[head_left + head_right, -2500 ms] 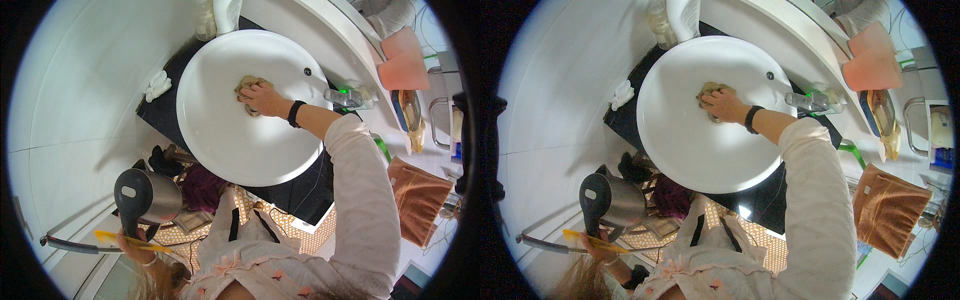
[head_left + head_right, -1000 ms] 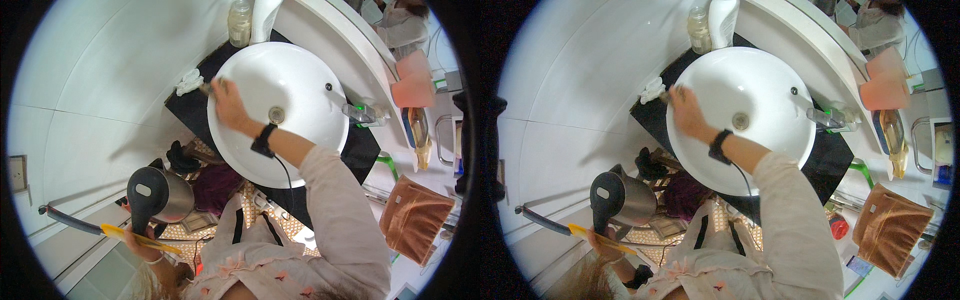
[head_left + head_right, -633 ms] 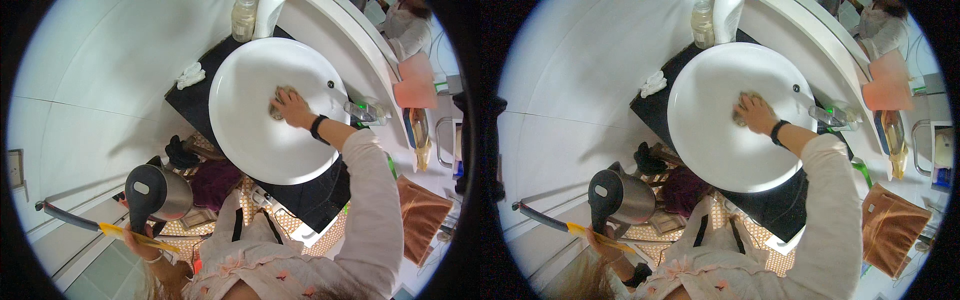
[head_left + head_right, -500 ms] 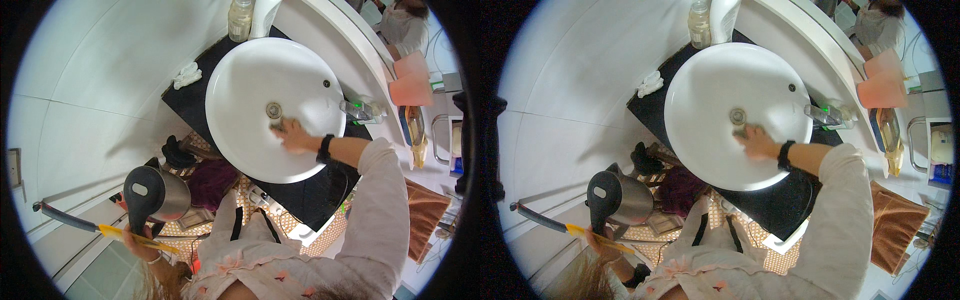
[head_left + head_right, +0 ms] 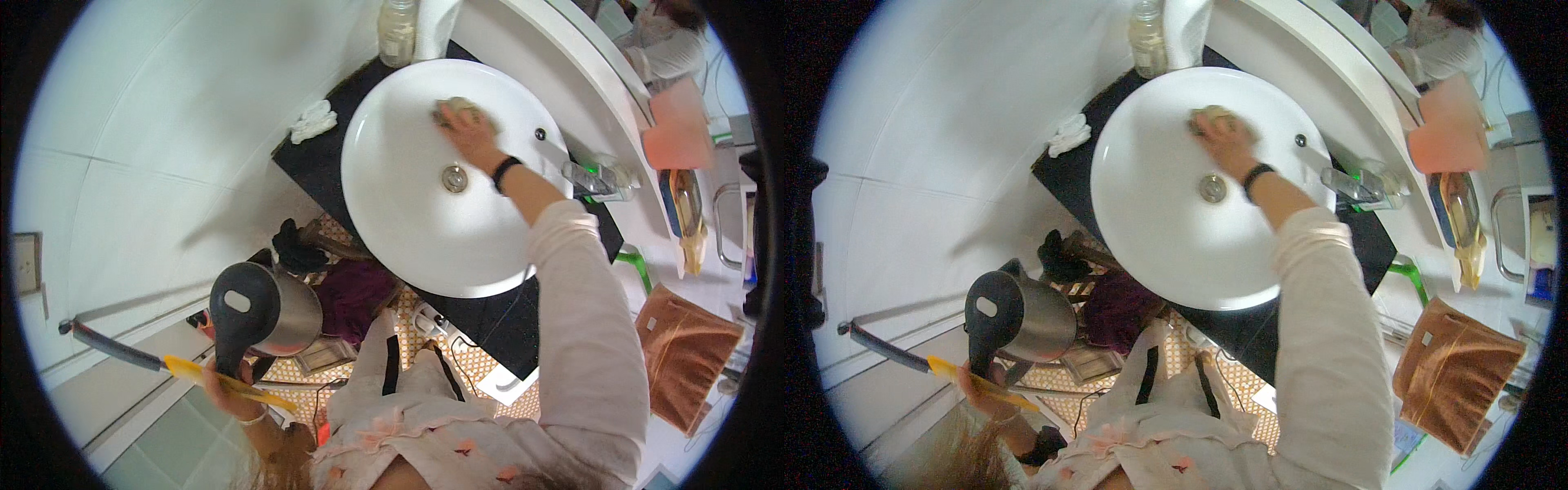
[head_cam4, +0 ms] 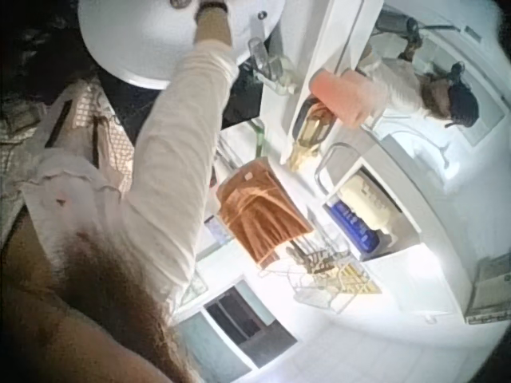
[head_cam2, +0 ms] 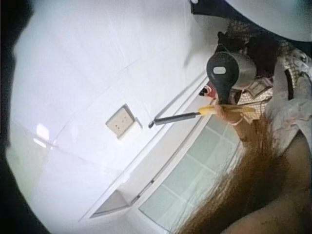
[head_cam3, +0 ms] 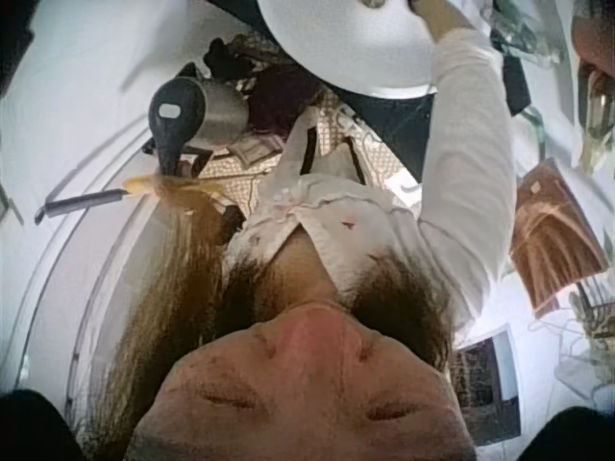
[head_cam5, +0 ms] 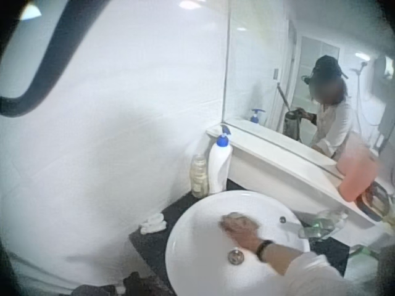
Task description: The person pours liquid from a blue bottle into a red basin, then uses a cloth to wipe the sink, faucet, and surrounding countertop. They move a small wooden stool and a purple bag out of the bathroom, then return to wipe the shower wall and rinse the cloth in the basin.
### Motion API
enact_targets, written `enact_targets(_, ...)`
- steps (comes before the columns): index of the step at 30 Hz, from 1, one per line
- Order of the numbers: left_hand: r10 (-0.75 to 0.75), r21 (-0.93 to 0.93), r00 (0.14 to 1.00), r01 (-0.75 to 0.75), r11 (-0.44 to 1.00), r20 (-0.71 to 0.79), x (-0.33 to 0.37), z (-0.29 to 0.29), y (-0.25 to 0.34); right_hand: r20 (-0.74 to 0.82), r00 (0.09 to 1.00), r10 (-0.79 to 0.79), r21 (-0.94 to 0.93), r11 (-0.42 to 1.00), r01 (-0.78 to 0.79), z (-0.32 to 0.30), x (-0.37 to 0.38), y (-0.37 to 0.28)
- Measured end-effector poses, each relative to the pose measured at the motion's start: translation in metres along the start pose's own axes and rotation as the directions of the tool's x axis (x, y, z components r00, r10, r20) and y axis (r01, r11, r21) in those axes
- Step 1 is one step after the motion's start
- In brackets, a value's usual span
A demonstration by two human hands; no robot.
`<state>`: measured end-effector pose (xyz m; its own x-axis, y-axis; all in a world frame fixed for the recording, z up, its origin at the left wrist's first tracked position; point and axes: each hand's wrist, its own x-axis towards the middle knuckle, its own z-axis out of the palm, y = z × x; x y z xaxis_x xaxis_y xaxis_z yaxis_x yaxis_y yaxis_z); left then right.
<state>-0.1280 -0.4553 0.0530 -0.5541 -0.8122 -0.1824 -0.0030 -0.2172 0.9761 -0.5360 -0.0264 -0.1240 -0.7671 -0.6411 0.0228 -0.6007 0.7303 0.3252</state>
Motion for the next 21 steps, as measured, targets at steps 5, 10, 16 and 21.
enact_targets(5,-0.042,-0.114,0.980,0.065,0.991,0.194,0.001,-0.026,-0.006,0.207,0.976,-0.063,-0.221,0.969,0.109,-0.024,-0.080,0.052)
enact_targets(10,0.120,0.270,0.984,-0.152,0.951,0.132,0.010,-0.051,-0.022,0.593,0.795,-0.125,0.130,0.990,0.058,-0.094,-0.164,-0.003)
enact_targets(16,0.365,0.259,0.912,-0.404,0.878,0.187,-0.001,-0.023,-0.019,0.278,0.944,-0.179,0.903,0.383,-0.193,-0.120,-0.132,-0.134)
enact_targets(21,0.209,0.226,0.961,-0.247,0.942,0.181,-0.006,-0.015,0.003,0.511,0.856,-0.078,0.835,-0.195,-0.515,-0.110,-0.094,-0.137)
